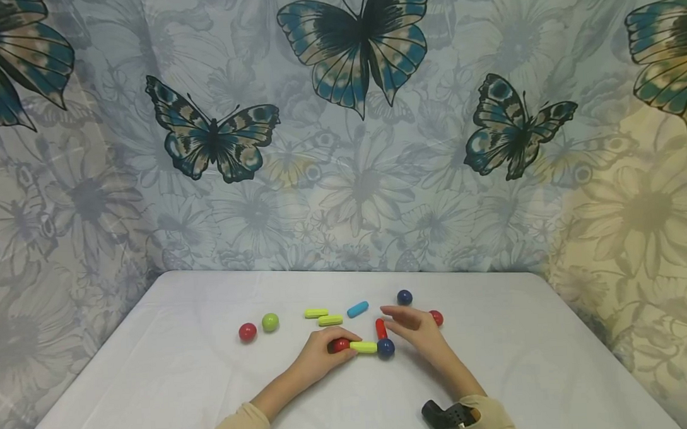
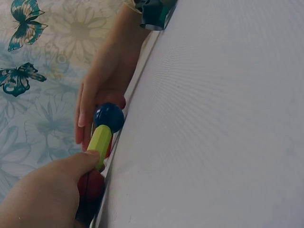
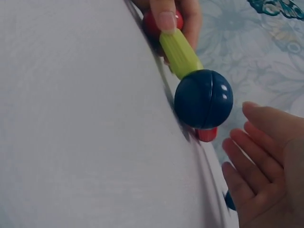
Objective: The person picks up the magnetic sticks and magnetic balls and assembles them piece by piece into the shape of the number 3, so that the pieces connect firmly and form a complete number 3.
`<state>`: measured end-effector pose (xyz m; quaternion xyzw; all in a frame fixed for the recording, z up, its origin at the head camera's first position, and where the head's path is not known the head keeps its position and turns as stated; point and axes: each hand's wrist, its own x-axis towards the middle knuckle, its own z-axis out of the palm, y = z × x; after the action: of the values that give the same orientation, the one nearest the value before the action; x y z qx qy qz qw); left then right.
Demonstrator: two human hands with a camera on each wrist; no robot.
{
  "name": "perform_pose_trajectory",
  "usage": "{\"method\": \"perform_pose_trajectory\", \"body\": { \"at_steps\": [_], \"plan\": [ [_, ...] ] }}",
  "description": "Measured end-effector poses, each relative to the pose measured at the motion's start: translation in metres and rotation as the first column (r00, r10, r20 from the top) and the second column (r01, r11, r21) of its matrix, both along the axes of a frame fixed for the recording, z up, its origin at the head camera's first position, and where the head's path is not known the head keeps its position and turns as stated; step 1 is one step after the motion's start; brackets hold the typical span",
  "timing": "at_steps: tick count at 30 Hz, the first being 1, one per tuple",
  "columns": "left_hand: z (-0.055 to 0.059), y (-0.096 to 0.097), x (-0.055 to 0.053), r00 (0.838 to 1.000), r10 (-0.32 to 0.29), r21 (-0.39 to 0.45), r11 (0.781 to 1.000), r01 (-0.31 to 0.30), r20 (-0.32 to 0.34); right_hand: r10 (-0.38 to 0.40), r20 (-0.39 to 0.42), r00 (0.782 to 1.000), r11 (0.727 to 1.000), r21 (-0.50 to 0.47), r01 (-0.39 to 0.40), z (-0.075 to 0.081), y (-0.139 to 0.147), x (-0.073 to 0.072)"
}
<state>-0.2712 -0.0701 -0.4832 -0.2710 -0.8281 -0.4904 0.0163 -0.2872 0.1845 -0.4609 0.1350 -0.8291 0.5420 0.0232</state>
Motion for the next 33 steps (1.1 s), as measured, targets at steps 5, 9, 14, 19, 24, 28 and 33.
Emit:
{"method": "perform_pose_trajectory", "body": {
  "at_steps": [5,9,14,19,24,28,33],
  "plan": [
    [-0.001,0.000,0.000,1.000,-0.002,0.000,1.000,0.002,0.000,-0.055,0.005,0.998,0.998,-0.020,0.055,0.004,0.005,-0.001],
    [0.000,-0.001,0.000,1.000,-0.001,0.001,1.000,0.001,0.003,-0.082,-0.036,0.996,0.996,-0.046,0.080,0.007,0.012,-0.003],
    [0.000,-0.001,0.001,1.000,0.002,-0.006,1.000,-0.002,0.007,-0.109,-0.099,0.989,0.993,-0.065,0.103,0.011,0.024,-0.005],
    [0.001,0.000,0.001,1.000,0.004,-0.010,1.000,-0.004,0.010,-0.155,-0.120,0.981,0.986,-0.083,0.146,0.014,0.038,-0.006],
    [0.002,0.000,0.001,1.000,0.004,-0.010,1.000,-0.004,0.013,-0.173,-0.164,0.971,0.982,-0.106,0.157,0.010,0.051,-0.008],
    [0.001,0.000,0.001,1.000,0.003,-0.008,1.000,-0.003,0.018,-0.175,-0.195,0.965,0.984,-0.073,0.164,0.005,0.059,-0.009],
    [0.001,0.000,0.000,1.000,0.002,-0.011,1.000,-0.002,0.015,-0.196,-0.137,0.971,0.981,-0.024,0.194,0.002,0.064,-0.008]
  ]
}}
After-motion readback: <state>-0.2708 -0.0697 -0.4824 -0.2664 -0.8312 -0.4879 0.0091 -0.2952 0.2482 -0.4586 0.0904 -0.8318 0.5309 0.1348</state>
